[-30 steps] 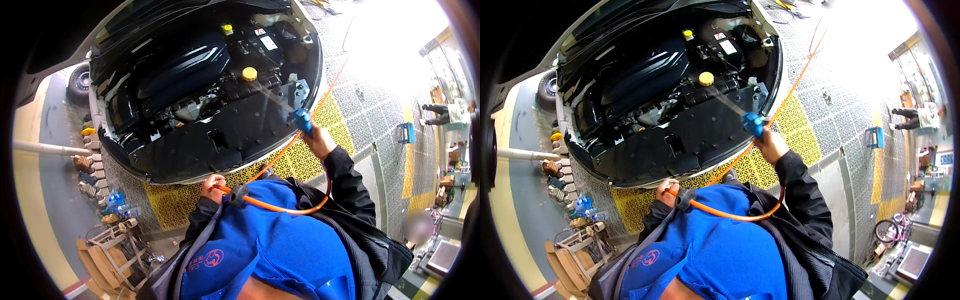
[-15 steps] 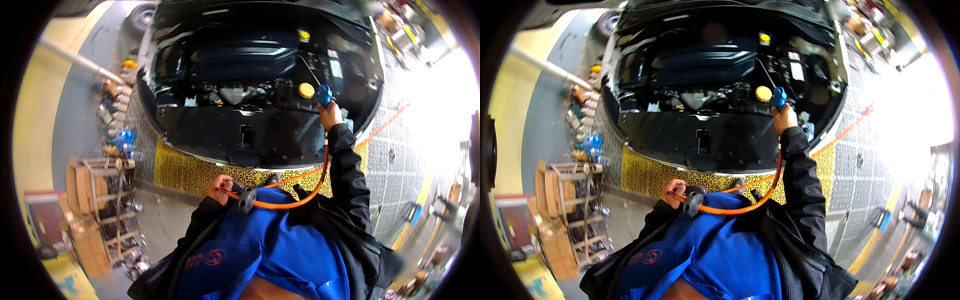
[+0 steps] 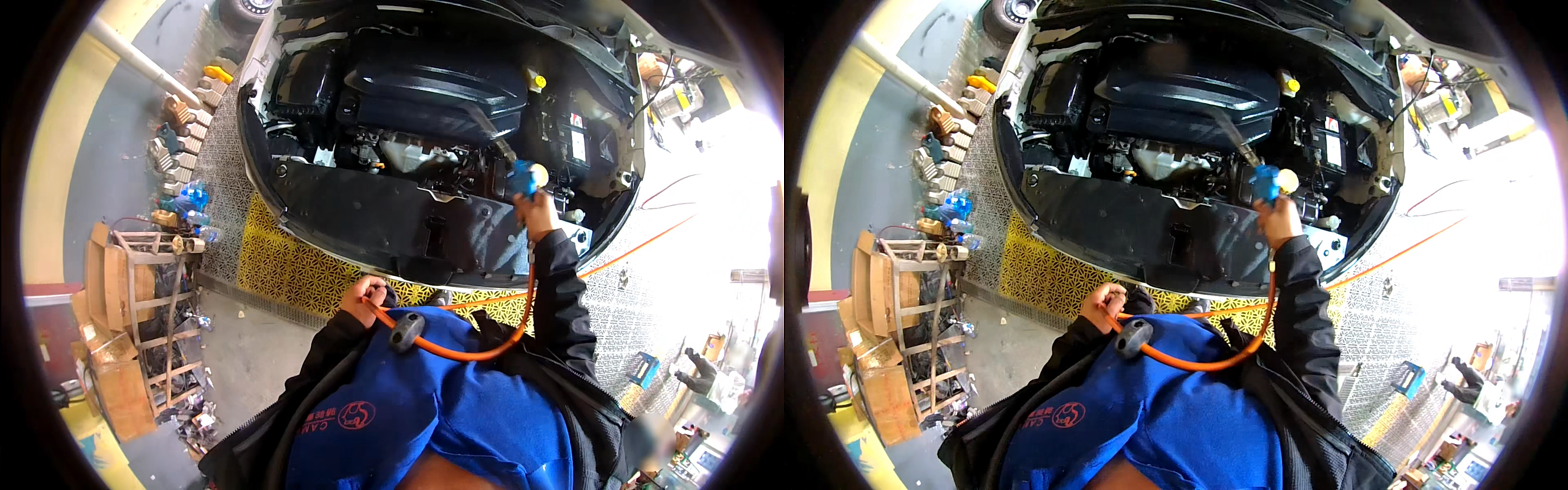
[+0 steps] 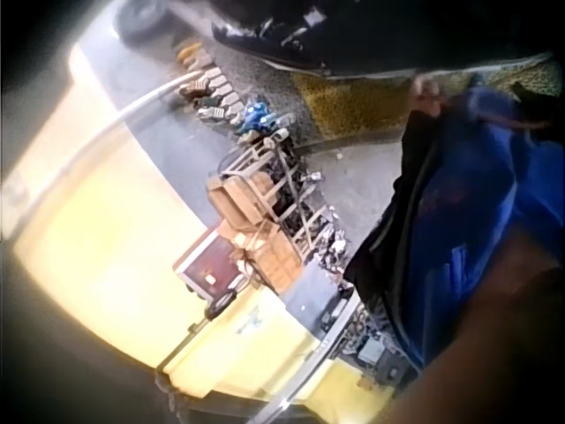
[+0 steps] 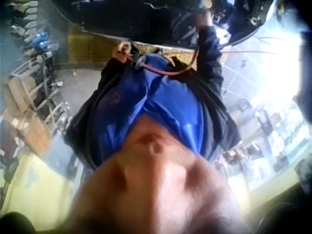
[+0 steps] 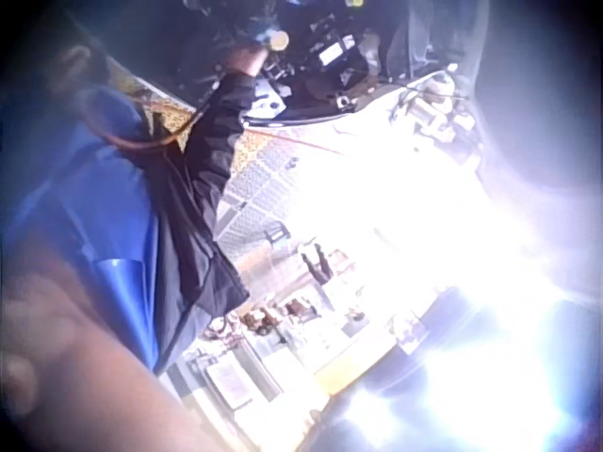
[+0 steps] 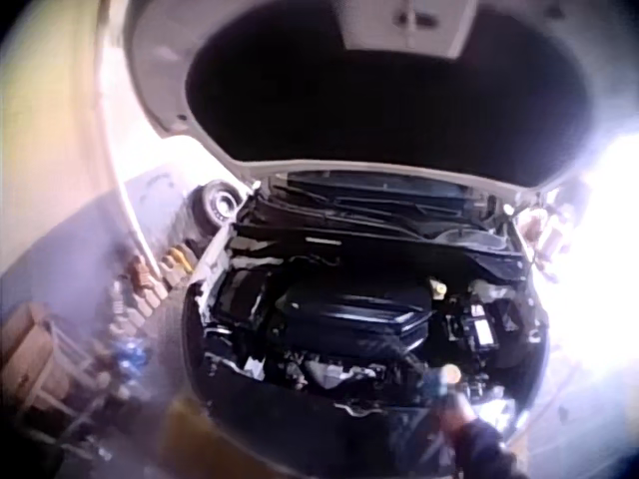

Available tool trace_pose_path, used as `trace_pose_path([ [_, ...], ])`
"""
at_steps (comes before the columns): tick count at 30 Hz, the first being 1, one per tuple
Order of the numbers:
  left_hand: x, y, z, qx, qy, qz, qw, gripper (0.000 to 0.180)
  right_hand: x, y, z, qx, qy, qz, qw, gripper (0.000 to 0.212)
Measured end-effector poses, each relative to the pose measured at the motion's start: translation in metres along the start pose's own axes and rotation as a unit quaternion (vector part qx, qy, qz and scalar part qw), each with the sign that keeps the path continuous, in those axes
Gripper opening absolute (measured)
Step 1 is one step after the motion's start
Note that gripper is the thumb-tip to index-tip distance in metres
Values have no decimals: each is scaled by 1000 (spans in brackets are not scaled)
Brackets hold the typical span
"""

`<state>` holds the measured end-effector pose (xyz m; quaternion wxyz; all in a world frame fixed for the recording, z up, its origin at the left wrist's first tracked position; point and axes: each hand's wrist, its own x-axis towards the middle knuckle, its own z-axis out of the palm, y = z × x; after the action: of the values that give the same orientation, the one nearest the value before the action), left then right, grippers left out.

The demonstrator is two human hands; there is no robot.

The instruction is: The person sprays a cleaning solution onto the engine bay of a white car using a spray gun, then uses a blue air blower to dry the components. The person moves between the engine and the side of the car, handling the tools and hoses throughout the process.

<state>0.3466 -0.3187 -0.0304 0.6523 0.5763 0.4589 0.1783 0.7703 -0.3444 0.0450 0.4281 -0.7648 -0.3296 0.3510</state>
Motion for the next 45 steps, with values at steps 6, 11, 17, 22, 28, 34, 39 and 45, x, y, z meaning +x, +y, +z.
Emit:
trace_pose_path([
  [6, 32, 5, -56, -26, -18, 8, 999, 9, 1, -56, 78, -144, -175, 2, 974, 22],
  [11, 46, -19, -92, -108, 1, -104, 989, 14, 34, -86, 109, -50, -18, 45, 998, 25],
  [17, 44, -29, -127, -155, -23, -75, 985, 12, 58, -110, 153, 3, 27, 59, 998, 23],
  [22, 50, -44, -134, -51, -2, 10, 999, 13, 68, -100, 168, -195, -104, -21, 975, 32],
  [28, 46, -30, -123, -75, 5, -14, 997, 15, 76, -91, 126, 6, -11, 17, 1000, 23],
  [34, 47, 21, -99, -65, -30, -20, 997, 14, 94, 33, 22, -165, 155, -55, 973, 22],
  [39, 54, -15, -84, -14, -56, 9, 998, 13, 32, -9, 1, -111, 82, -15, 990, 20],
  [45, 52, 11, -61, -16, -56, 38, 998, 11, 32, -18, -11, -23, 65, 14, 998, 27],
])
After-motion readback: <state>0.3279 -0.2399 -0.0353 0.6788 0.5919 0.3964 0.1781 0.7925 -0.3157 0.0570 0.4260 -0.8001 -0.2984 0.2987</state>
